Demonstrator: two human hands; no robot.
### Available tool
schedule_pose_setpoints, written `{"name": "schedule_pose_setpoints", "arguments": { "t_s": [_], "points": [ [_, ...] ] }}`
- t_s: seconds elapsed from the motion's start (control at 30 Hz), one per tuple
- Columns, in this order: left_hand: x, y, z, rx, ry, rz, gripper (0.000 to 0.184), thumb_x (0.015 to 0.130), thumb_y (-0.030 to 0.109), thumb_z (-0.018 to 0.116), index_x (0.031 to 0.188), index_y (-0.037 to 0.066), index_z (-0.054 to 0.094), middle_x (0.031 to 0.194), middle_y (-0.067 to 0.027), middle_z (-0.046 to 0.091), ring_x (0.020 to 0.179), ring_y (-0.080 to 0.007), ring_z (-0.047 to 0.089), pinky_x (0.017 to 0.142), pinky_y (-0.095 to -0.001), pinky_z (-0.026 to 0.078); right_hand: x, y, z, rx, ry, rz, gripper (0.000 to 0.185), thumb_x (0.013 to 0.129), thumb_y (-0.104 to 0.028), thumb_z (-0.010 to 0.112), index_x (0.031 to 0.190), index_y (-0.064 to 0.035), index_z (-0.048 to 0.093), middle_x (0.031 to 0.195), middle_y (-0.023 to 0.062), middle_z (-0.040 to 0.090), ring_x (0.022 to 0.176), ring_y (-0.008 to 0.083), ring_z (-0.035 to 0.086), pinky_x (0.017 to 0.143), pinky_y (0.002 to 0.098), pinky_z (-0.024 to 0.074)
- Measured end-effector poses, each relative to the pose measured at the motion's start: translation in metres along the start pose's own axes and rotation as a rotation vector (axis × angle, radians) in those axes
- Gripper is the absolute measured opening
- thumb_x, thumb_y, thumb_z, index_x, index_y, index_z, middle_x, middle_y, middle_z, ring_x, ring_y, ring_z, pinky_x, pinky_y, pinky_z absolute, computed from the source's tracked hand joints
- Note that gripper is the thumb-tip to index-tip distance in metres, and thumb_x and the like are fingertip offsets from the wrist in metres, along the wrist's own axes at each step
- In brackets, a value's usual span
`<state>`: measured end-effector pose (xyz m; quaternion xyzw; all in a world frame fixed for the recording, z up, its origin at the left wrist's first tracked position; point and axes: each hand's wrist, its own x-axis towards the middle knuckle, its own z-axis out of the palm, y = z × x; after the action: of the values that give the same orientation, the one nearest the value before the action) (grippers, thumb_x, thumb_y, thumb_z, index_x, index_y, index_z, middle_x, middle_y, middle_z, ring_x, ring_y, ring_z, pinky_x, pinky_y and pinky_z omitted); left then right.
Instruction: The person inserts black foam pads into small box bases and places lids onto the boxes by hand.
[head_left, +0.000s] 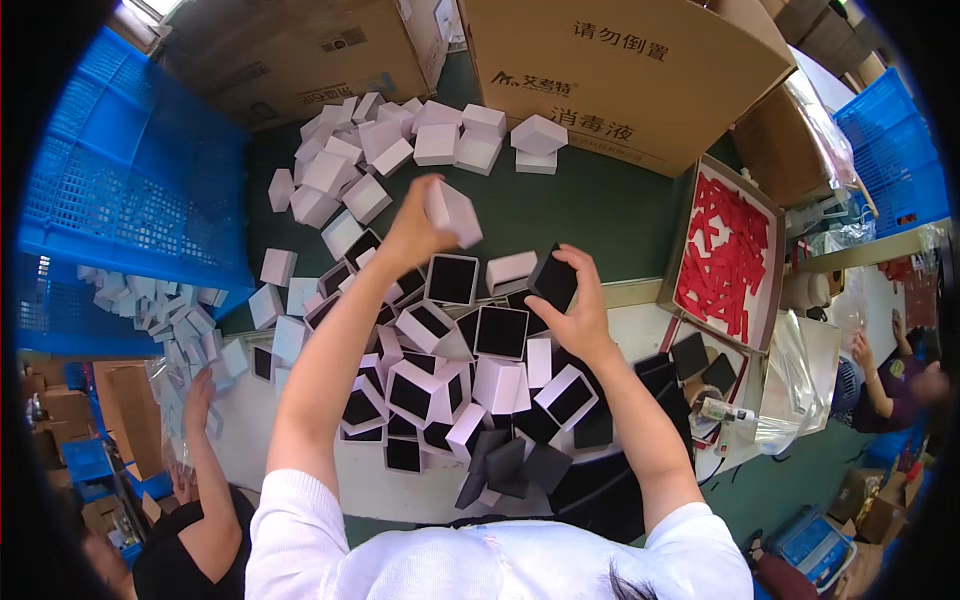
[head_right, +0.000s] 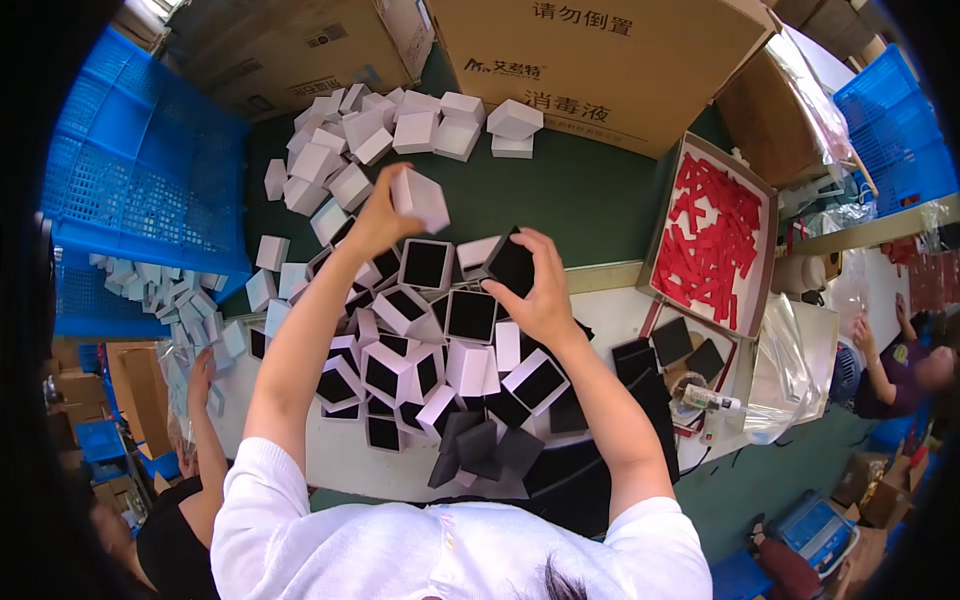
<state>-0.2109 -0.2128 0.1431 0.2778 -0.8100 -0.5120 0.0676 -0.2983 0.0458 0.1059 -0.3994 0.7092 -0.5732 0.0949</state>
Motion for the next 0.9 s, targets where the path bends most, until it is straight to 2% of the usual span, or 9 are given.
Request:
{"name": "schedule_pose_setpoints", "arguments": {
  "t_s": [0.1,0.27,0.33,0.43,0.5,0.63,0.77,0.83,0.9],
  "points": [
    [-0.071,0.027,0.017,-0.191,-0.271,0.168,0.091,0.061,0.0,0.078,0.138,0.013,0.031,0.125,-0.011,0.051,0.114,-0.0221,0.052,0.098,-0.0334,0.042,0.011,-0.039,0.0,-0.056,-0.09,-0.223,0.064,0.069,-0.015,0.08,0.124,-0.0055,0.049,0.132,0.0175,0.048,0.123,0.0348,0.047,0.104,0.0429,0.036],
    [-0.126,0.049,0.04,-0.808,-0.431,0.032,0.103,0.068,0.002,0.078,0.149,0.009,0.014,0.143,-0.0106,0.03,0.129,-0.0164,0.037,0.104,-0.0299,0.037,-0.001,-0.065,0.011,-0.252,-0.37,-0.436,0.061,0.087,-0.048,0.057,0.131,-0.0086,0.043,0.148,0.0182,0.033,0.141,0.0349,0.026,0.115,0.0526,0.0094],
    [-0.139,0.058,0.05,-0.871,-0.273,-0.135,0.077,0.075,-0.002,0.071,0.139,0.012,0.03,0.127,-0.0109,0.046,0.113,-0.0211,0.053,0.086,-0.0363,0.054,-0.008,-0.069,0.009,0.156,-0.304,-0.362,0.06,0.092,-0.05,0.048,0.135,-0.0084,0.038,0.151,0.0182,0.03,0.143,0.0359,0.023,0.115,0.0524,0.0036],
    [-0.147,0.052,0.053,-0.741,-0.073,-0.244,0.054,0.082,-0.006,0.061,0.128,0.015,0.039,0.107,-0.0101,0.057,0.092,-0.0236,0.064,0.058,-0.039,0.062,-0.018,-0.068,-0.013,0.465,-0.103,-0.069,0.049,0.088,-0.021,0.054,0.133,-0.0057,0.041,0.144,0.0189,0.039,0.135,0.0376,0.035,0.114,0.0441,0.0198],
    [-0.158,0.059,0.026,-0.719,-0.125,-0.251,0.05,0.082,-0.003,0.064,0.126,0.012,0.043,0.104,-0.0086,0.06,0.092,-0.0209,0.064,0.067,-0.0364,0.06,-0.02,-0.03,-0.062,-0.186,-0.222,-0.144,0.052,0.079,-0.005,0.058,0.129,-0.0041,0.046,0.134,0.0192,0.048,0.124,0.0377,0.046,0.107,0.0392,0.0353],
    [-0.167,0.046,0.006,-0.744,-0.228,-0.278,0.038,0.081,0.006,0.07,0.116,0.008,0.055,0.1,-0.0059,0.063,0.094,-0.0149,0.063,0.085,-0.0284,0.049,-0.057,0.015,-0.09,-0.437,-0.571,0.1,0.054,0.07,-0.003,0.065,0.123,-0.0021,0.051,0.124,0.0197,0.053,0.119,0.0336,0.052,0.098,0.0374,0.0426],
    [-0.17,0.064,-0.008,-0.132,-0.48,-0.044,0.069,0.079,0.005,0.069,0.139,0.015,0.039,0.117,-0.0131,0.06,0.105,-0.0198,0.058,0.088,-0.033,0.048,-0.08,0.039,-0.077,-0.388,-0.677,0.358,0.065,0.062,-0.019,0.079,0.12,-0.0054,0.053,0.111,0.02,0.057,0.104,0.0356,0.056,0.09,0.0403,0.0464],
    [-0.148,0.049,-0.023,-0.243,-0.107,0.021,0.065,0.077,0.013,0.073,0.136,0.013,0.044,0.113,-0.0161,0.062,0.11,-0.0258,0.057,0.093,-0.035,0.047,-0.075,0.032,-0.085,-0.209,-0.653,0.581,0.046,0.065,-0.013,0.081,0.104,-0.0027,0.058,0.07,0.0004,0.046,0.067,0.0106,0.045,0.061,0.0265,0.0386],
    [-0.092,-0.007,-0.063,-0.133,0.252,0.048,0.062,0.076,0.017,0.075,0.132,0.008,0.049,0.116,-0.0157,0.063,0.11,-0.0275,0.059,0.095,-0.0382,0.047,-0.07,0.042,-0.103,-0.071,-0.567,0.682,0.032,0.068,-0.009,0.079,0.094,-0.0039,0.062,0.07,-0.0023,0.047,0.065,0.0094,0.046,0.059,0.0247,0.0393]
  ]
}}
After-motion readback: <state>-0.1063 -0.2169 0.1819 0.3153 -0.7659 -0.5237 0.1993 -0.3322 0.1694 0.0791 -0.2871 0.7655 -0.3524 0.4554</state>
